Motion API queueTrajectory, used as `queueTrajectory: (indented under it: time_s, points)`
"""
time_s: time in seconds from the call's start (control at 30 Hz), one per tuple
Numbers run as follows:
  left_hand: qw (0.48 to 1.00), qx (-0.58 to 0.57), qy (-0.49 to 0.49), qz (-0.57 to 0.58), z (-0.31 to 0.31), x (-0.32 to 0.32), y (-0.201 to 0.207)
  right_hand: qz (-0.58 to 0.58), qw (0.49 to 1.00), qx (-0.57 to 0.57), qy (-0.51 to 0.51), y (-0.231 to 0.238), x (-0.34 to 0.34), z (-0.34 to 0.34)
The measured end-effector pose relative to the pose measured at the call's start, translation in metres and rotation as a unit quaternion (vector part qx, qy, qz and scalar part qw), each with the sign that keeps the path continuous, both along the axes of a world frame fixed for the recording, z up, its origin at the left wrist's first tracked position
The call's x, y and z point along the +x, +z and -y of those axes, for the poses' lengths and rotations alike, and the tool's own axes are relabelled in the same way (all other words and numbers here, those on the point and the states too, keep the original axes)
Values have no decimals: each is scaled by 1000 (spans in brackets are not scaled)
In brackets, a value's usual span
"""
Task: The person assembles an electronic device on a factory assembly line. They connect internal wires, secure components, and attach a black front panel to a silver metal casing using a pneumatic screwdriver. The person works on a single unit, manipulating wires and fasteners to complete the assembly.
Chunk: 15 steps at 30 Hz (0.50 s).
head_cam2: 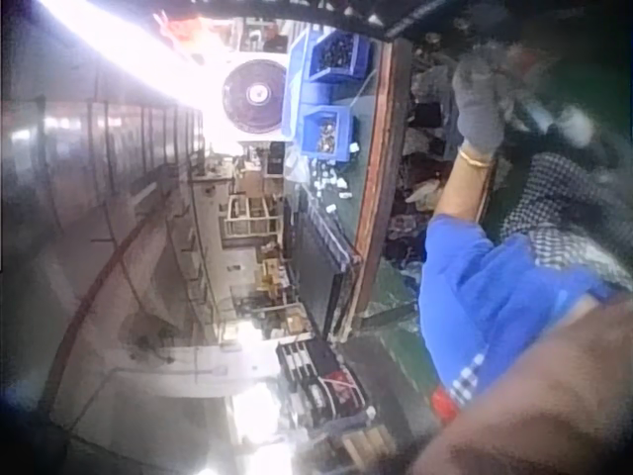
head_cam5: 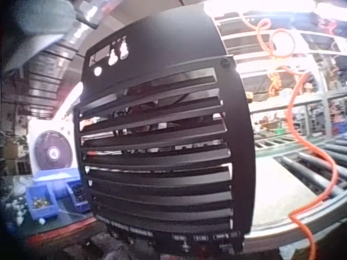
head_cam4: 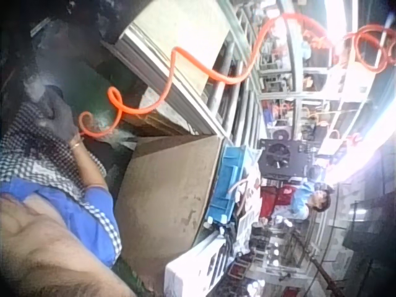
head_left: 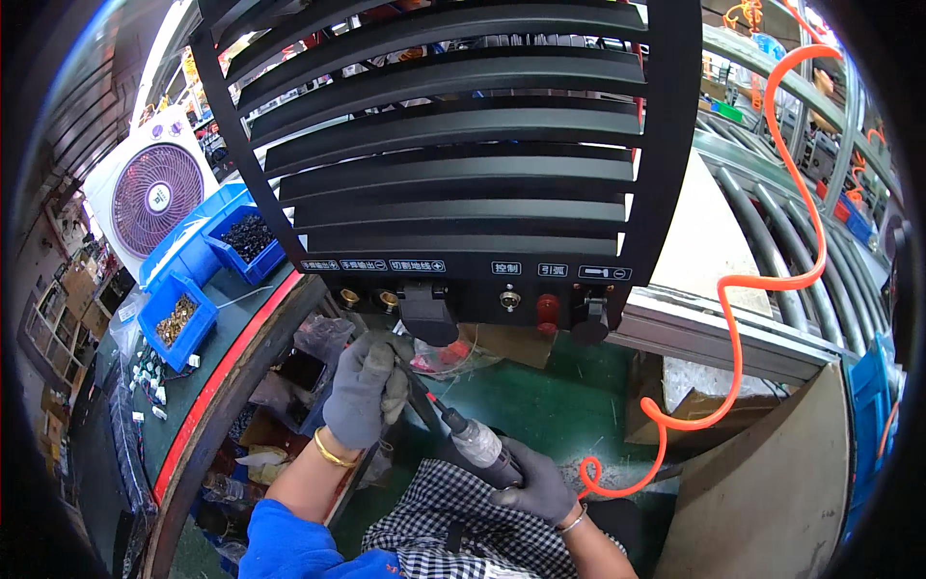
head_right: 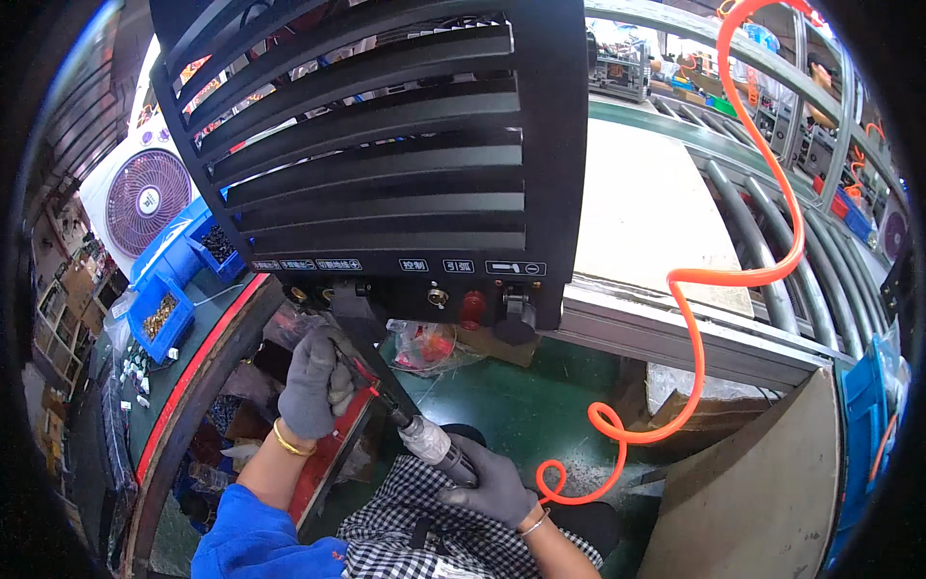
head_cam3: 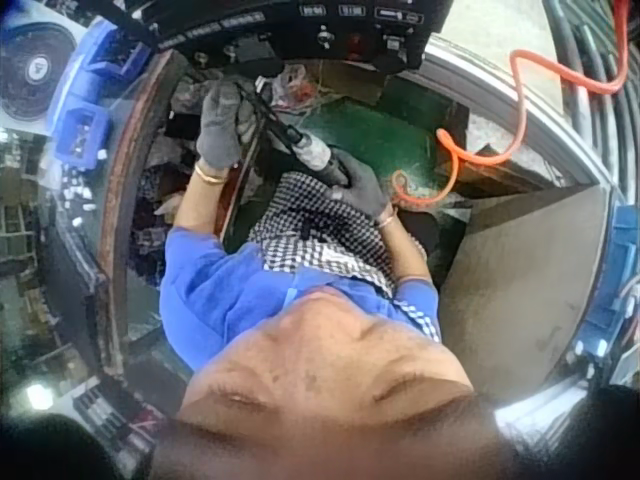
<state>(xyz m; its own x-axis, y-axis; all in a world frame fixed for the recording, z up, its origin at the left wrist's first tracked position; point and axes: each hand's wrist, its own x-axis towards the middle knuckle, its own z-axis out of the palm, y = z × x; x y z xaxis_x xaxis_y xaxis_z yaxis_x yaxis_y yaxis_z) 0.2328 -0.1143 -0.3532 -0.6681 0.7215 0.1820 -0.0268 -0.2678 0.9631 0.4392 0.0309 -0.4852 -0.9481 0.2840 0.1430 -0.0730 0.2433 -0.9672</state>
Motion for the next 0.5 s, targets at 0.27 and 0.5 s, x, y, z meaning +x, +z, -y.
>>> queueTrajectory:
  time_s: [0.27, 0.5]
  points:
    - [999, -8, 7, -38, 11, -7, 11, -16, 999, -14, 43, 5, -4, 2]
    - [999, 43, 14, -11, 11, -4, 16, -12, 999, -21, 27, 5, -14, 11]
